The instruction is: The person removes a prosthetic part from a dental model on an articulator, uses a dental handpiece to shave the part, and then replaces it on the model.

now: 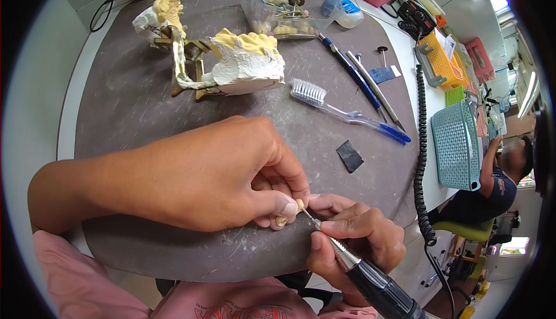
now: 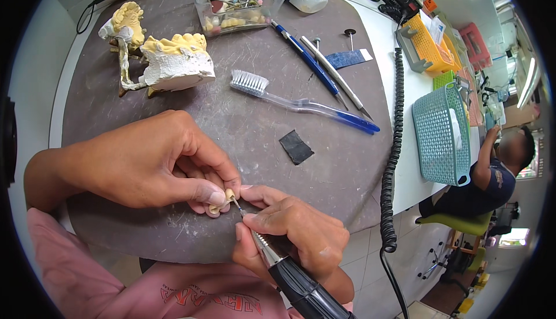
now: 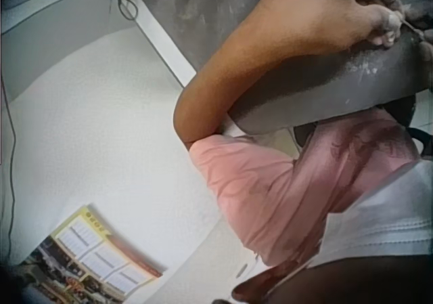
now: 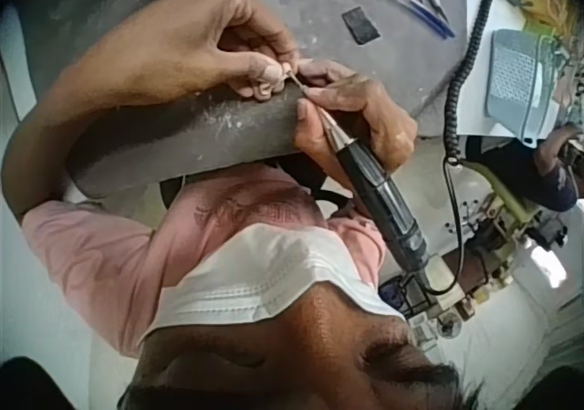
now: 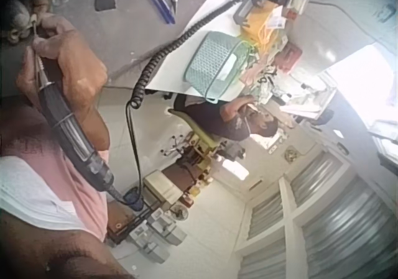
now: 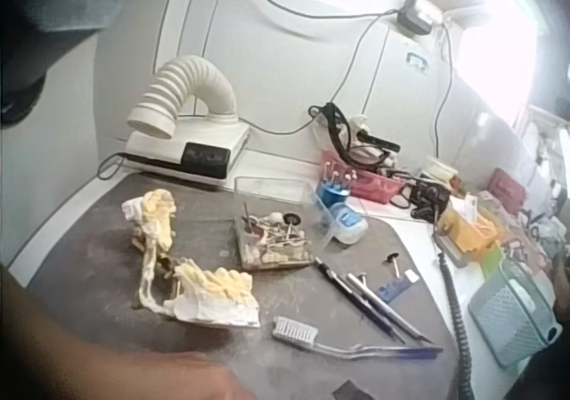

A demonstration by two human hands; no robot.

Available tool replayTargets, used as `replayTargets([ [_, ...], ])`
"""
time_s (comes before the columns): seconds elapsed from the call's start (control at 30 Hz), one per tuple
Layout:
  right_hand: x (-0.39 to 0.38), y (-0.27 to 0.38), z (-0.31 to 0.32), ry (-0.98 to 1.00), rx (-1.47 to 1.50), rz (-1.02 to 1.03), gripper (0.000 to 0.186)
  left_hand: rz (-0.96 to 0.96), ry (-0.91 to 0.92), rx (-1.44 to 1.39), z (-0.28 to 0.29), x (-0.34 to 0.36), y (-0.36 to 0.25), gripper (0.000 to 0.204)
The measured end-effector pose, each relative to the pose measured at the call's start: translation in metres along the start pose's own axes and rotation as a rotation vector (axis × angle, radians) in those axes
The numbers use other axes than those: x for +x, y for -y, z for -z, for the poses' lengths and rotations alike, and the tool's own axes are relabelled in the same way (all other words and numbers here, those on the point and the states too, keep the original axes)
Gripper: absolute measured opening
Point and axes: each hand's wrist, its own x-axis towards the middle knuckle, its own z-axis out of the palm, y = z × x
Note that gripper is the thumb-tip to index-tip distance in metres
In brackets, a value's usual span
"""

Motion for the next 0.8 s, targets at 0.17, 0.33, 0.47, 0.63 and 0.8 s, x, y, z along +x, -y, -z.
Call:
replayTargets([
  [0.17,-0.0012,-0.0002,0.0012,0.014,0.010,-0.013,0.018,0.025,-0.001,0.022,0.0000,-0.0007,-0.0019,0.026],
  [0.33,-0.0004,-0.0001,0.0027,0.026,0.014,-0.012,0.019,-0.006,-0.007,0.020,-0.0004,0.0005,0.0005,0.026],
  [0.47,-0.0007,-0.0027,0.0016,0.024,-0.002,0.014,0.019,0.003,-0.006,0.017,0.0003,-0.0001,-0.0007,0.025],
  [0.63,-0.0001,-0.0031,0.0004,0.012,0.004,0.013,0.019,-0.001,-0.004,0.010,0.0003,0.0006,-0.0003,0.025],
  [0.8,0.0006,-0.0019,0.0011,0.011,0.014,0.003,0.017,-0.014,-0.002,0.029,-0.0001,0.0008,0.0009,0.025],
])
